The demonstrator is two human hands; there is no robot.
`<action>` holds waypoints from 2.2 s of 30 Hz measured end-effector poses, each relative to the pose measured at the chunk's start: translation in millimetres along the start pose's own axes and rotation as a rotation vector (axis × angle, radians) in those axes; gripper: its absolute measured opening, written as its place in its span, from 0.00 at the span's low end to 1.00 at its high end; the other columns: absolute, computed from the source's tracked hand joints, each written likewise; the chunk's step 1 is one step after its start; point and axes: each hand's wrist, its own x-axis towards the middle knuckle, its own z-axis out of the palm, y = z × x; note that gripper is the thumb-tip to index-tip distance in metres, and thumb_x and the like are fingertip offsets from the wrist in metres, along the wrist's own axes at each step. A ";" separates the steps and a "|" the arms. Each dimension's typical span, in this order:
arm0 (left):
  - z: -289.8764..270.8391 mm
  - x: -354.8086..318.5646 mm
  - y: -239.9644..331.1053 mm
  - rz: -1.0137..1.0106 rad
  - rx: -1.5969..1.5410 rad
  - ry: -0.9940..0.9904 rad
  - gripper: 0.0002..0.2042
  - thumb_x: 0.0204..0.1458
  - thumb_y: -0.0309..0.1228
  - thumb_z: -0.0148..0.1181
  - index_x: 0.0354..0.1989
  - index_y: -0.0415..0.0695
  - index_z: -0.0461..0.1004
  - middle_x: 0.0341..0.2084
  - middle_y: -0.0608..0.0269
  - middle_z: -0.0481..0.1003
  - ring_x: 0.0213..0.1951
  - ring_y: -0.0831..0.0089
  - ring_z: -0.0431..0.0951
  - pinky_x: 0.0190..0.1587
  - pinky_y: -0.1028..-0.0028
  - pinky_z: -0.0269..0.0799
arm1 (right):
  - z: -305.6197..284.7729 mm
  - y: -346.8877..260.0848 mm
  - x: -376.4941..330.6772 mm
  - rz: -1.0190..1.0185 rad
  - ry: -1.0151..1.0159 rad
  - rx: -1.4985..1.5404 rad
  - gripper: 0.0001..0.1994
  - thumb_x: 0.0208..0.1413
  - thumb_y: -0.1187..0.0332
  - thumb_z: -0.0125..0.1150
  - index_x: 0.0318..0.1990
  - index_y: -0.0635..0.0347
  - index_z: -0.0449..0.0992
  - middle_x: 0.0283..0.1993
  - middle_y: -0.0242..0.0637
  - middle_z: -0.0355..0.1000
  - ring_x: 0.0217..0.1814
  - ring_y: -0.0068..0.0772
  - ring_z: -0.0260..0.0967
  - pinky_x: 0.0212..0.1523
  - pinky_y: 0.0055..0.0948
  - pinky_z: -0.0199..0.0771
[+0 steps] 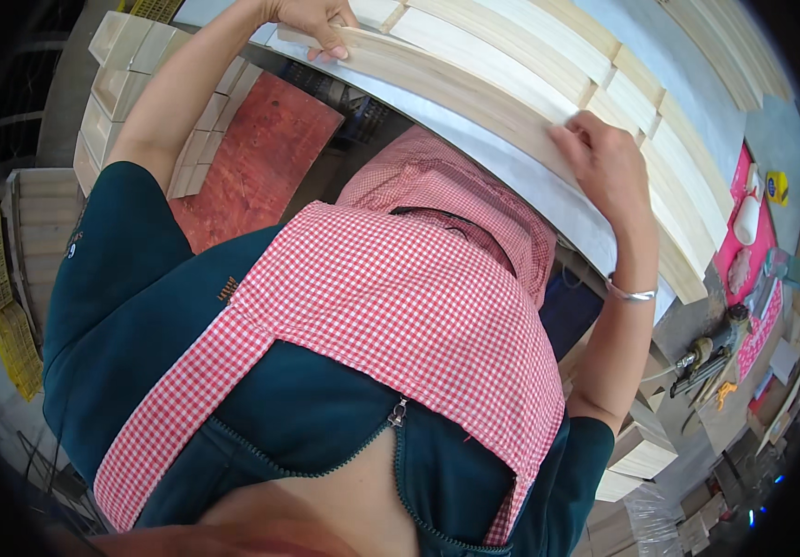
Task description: Applying glue and using a nail gun to assemble wooden components into frames.
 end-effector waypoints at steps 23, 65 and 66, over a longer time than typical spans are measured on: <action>-5.3 21.5 -6.1 0.090 0.159 0.495 0.18 0.53 0.46 0.69 0.26 0.44 0.73 0.23 0.70 0.70 0.27 0.76 0.67 0.36 0.77 0.69 | 23.4 51.7 -46.8 -0.190 0.242 0.044 0.30 0.46 0.63 0.76 0.58 0.58 0.74 0.51 0.38 0.74 0.50 0.39 0.73 0.52 0.30 0.73; 113.6 3.2 160.4 0.772 -0.359 1.111 0.08 0.53 0.33 0.55 0.31 0.41 0.74 0.21 0.65 0.72 0.22 0.77 0.66 0.28 0.77 0.61 | -74.3 -39.0 -30.1 -0.256 0.695 -0.096 0.33 0.56 0.51 0.67 0.61 0.66 0.67 0.44 0.43 0.71 0.38 0.41 0.71 0.41 0.33 0.75; 103.0 -9.1 135.8 0.755 -0.418 1.158 0.08 0.54 0.33 0.53 0.33 0.42 0.75 0.21 0.66 0.71 0.23 0.78 0.66 0.29 0.78 0.62 | -71.1 -36.0 -28.6 -0.258 0.703 -0.087 0.34 0.54 0.51 0.70 0.60 0.65 0.68 0.42 0.42 0.70 0.36 0.39 0.70 0.40 0.33 0.75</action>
